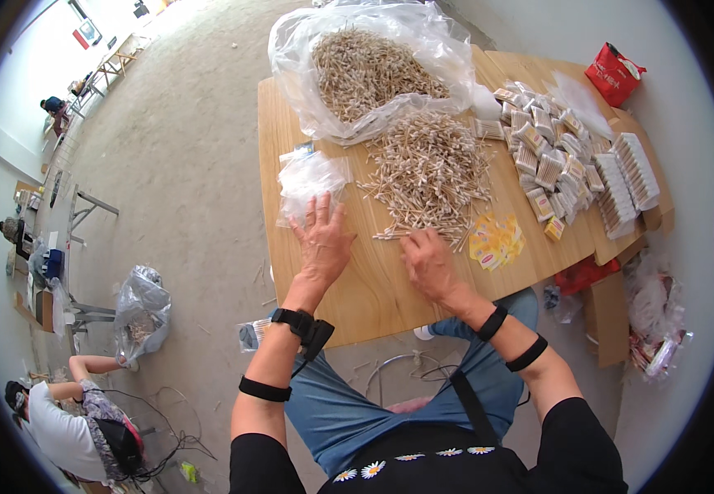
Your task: Sorting and packaging cotton swabs into small plastic bags.
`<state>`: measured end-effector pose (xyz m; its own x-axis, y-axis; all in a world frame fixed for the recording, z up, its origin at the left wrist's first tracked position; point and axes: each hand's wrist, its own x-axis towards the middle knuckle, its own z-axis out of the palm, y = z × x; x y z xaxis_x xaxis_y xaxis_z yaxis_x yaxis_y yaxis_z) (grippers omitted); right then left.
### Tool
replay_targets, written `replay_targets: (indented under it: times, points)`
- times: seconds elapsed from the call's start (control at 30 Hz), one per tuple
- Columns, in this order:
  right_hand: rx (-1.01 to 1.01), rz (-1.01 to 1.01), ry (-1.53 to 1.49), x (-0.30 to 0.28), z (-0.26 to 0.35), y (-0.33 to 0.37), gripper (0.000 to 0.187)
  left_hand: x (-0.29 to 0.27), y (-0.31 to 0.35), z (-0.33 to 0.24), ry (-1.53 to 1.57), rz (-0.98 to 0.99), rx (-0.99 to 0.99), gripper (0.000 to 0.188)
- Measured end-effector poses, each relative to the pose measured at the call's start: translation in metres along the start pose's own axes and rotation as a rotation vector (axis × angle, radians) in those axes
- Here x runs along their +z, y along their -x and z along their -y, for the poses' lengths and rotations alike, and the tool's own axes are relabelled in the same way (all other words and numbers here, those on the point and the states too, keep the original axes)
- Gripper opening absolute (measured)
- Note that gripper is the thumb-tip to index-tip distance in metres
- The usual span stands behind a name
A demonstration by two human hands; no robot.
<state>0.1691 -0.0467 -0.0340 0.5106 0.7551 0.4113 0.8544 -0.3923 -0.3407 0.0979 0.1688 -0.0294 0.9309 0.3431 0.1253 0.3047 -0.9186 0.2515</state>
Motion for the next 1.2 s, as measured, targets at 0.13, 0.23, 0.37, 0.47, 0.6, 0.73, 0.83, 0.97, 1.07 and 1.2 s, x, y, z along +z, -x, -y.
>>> replay_targets:
  times: [0.13, 0.23, 0.37, 0.47, 0.6, 0.73, 0.83, 0.97, 1.07, 1.2]
  points:
    - [0.041, 0.033, -0.029, 0.006, -0.002, -0.038, 0.008, 0.012, -0.009, 0.027, 0.022, -0.04, -0.151, 0.067]
    - [-0.008, 0.035, -0.103, 0.035, 0.001, -0.083, 0.009, 0.027, -0.018, 0.064, 0.083, -0.124, -0.124, 0.069]
    - [0.073, 0.085, -0.147, 0.073, -0.002, -0.124, 0.012, 0.033, -0.021, 0.074, 0.128, -0.039, -0.127, 0.064]
    - [0.035, 0.011, -0.074, 0.096, -0.02, -0.138, 0.013, 0.029, -0.024, 0.066, 0.105, -0.05, -0.09, 0.063]
    - [0.037, 0.072, -0.024, 0.09, -0.016, -0.151, 0.013, 0.02, -0.023, 0.07, 0.083, -0.047, -0.107, 0.063]
    - [0.063, 0.177, -0.033, 0.08, -0.02, -0.151, 0.016, 0.012, -0.025, 0.063, 0.043, -0.013, -0.139, 0.063]
    - [0.031, 0.215, -0.036, 0.075, -0.023, -0.147, 0.017, 0.012, -0.025, 0.062, 0.044, 0.011, -0.152, 0.064]
    - [-0.065, 0.191, -0.006, 0.073, -0.03, -0.138, 0.015, 0.008, -0.025, 0.062, 0.05, 0.013, -0.148, 0.064]
    - [-0.032, 0.187, -0.016, 0.071, -0.036, -0.134, 0.014, 0.009, -0.026, 0.059, 0.054, 0.028, -0.153, 0.064]
    - [0.019, 0.166, 0.127, 0.048, -0.034, -0.134, 0.012, 0.009, -0.024, 0.061, 0.041, 0.029, -0.151, 0.064]
